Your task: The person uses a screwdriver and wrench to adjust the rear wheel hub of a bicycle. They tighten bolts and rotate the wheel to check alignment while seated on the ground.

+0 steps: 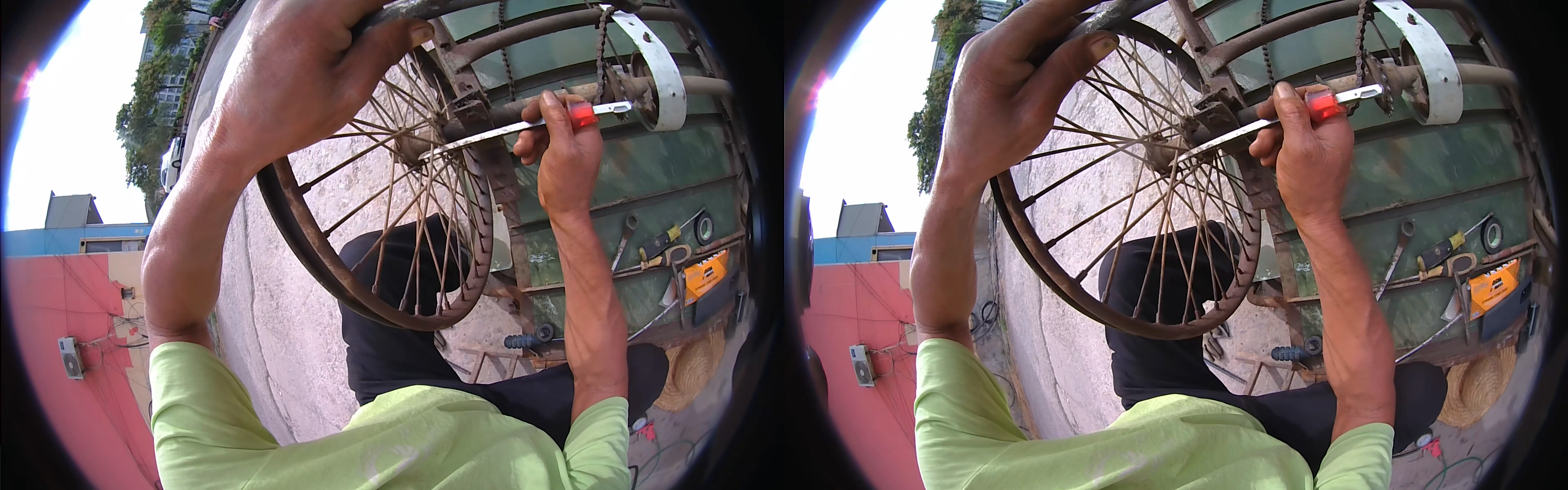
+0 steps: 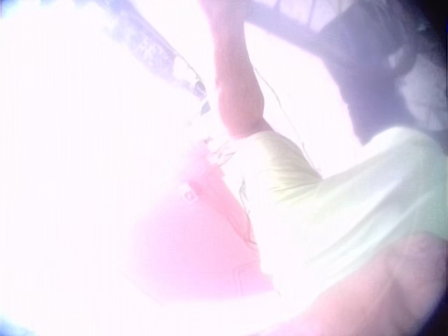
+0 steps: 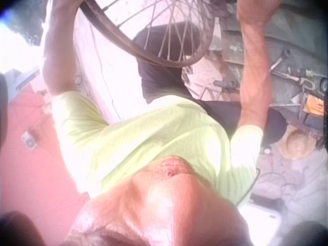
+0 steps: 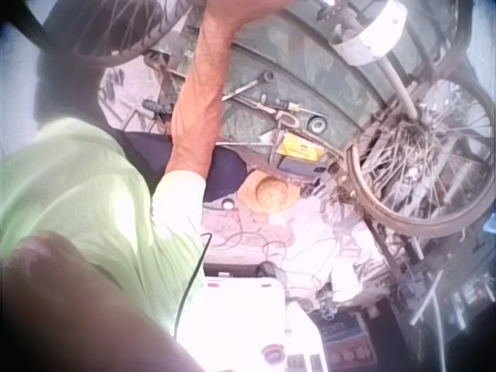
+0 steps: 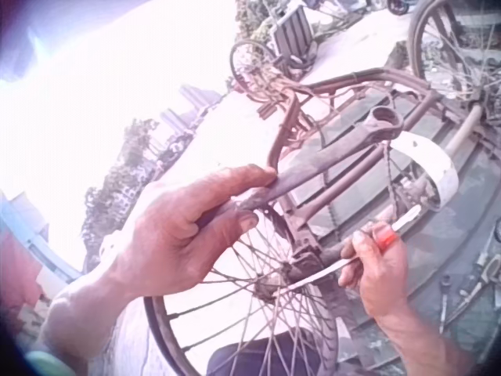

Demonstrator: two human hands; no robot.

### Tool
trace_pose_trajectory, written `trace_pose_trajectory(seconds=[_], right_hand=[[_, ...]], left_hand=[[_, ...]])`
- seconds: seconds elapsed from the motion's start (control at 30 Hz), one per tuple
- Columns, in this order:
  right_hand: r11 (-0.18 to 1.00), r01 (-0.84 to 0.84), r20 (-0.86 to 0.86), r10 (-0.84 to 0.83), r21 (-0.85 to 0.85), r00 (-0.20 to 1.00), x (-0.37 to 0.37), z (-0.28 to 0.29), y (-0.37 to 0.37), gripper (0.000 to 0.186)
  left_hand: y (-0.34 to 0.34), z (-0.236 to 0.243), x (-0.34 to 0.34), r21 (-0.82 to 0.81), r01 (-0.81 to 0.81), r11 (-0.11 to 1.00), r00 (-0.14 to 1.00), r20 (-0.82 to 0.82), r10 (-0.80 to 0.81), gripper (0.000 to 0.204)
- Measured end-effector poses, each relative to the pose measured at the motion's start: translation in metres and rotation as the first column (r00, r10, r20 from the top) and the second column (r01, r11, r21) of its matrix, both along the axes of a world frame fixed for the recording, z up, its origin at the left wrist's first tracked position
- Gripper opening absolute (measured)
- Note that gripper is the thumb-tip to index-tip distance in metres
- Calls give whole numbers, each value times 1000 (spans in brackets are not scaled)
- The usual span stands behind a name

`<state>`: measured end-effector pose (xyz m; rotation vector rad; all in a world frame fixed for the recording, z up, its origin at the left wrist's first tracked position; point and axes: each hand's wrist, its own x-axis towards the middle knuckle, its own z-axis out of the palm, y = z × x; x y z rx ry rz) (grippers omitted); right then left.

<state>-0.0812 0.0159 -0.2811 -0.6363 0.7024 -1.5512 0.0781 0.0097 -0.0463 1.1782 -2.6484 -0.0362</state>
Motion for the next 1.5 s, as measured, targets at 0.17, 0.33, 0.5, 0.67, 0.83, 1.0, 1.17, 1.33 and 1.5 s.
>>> trace_pose_trajectory(seconds=[0.17,0.33,0.5,0.67,0.83,1.0,1.17,1.33,1.5], right_hand=[[999,-41,28,41,19,999,13,-12,4,25],[998,-70,-15,70,7,997,15,-13,2,24],[999,-39,-26,39,-18,999,14,-8,-1,30],[999,-42,-55,41,-5,998,13,-5,-5,30],[999,-47,-63,48,17,997,13,-2,-7,29],[997,-63,-120,56,-51,991,16,2,-4,28],[998,-42,-129,37,-42,991,21,6,0,29],[997,1,-117,-10,-77,993,17,7,1,27],[1000,-10,-112,7,-26,994,16,4,-2,26]], left_hand=[[-6,2,-2,-100,56,993,995,91,-47,39],[-5,4,-6,-81,74,994,994,89,-67,37],[-7,3,-6,-94,93,991,990,115,-82,36],[-9,3,-4,-86,115,990,989,106,-106,36],[-8,3,-4,-92,149,985,984,107,-139,35],[-8,5,-8,-85,160,983,980,132,-148,34],[-10,5,-7,-87,224,971,967,143,-211,34],[-14,1,-2,-88,271,959,960,96,-262,35],[-15,3,-2,-64,197,978,971,146,-186,36]])
